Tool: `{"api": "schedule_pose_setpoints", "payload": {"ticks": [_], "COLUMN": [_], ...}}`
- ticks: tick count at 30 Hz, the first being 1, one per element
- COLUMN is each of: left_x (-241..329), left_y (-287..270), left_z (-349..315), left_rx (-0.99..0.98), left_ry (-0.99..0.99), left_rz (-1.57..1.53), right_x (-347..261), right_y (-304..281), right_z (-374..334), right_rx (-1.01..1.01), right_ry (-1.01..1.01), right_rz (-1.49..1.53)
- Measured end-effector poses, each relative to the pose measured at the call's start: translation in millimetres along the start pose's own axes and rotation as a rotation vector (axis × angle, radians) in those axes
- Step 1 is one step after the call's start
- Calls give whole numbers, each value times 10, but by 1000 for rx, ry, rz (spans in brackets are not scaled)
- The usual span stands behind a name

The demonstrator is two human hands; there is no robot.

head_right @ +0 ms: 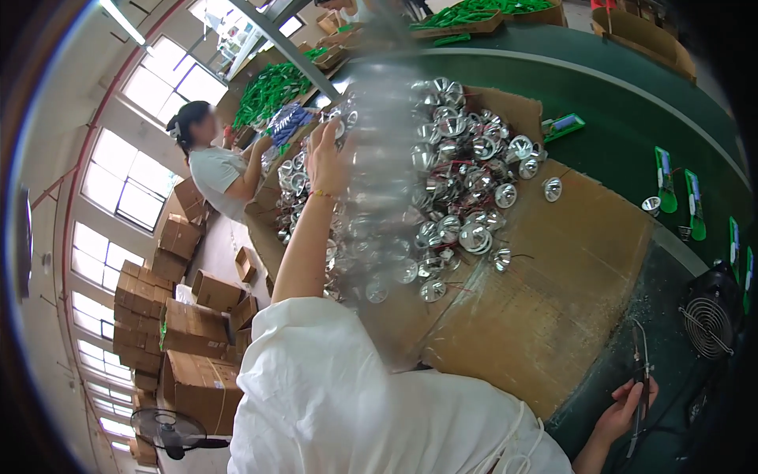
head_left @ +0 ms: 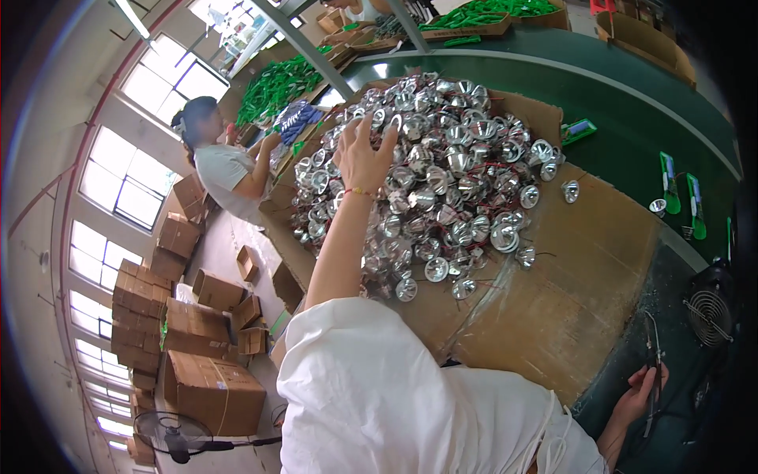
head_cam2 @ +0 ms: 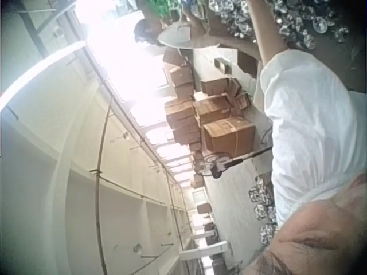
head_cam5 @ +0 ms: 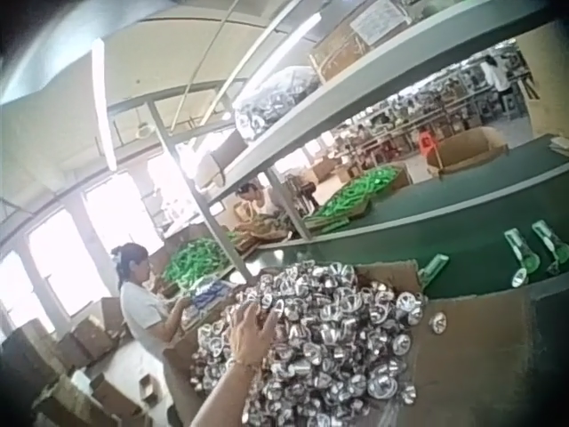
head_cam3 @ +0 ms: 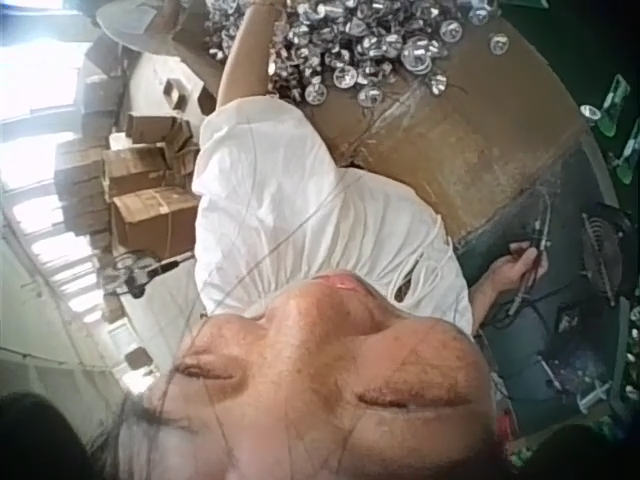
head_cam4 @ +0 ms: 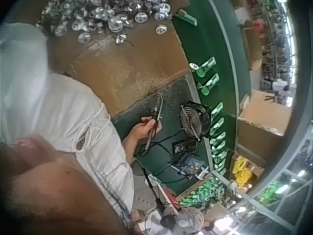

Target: The person solders wires to electronic circuit boards inside green flashlight housings on an assembly line using a soldering iron.

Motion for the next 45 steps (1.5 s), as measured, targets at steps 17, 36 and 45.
{"api": "schedule_pose_setpoints", "payload": {"ticks": [17,36,45], "left_x": [-319,-318,-24], "left_y": [988,911,532], "left_z": [-282,-262,-320], "left_rx": [-294,-331,-100], "left_ry": [87,-149,-11], "left_rz": [225,43,24], "right_x": [-63,9,29], "right_y": [107,109,19], "right_z": [-36,-19,-3], "right_rx": [11,36,43], "right_ry": [-7,28,31], "right_rz": [-67,-79,-149]}}
Point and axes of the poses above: each hand's wrist, its own z-axis towards the middle knuckle, its own y-axis out of the palm, x = y × z, the point moved 10 cm from there along z, towards the middle knuckle, and after that the axes turned 5 degrees about z, right-handed, at the moved point
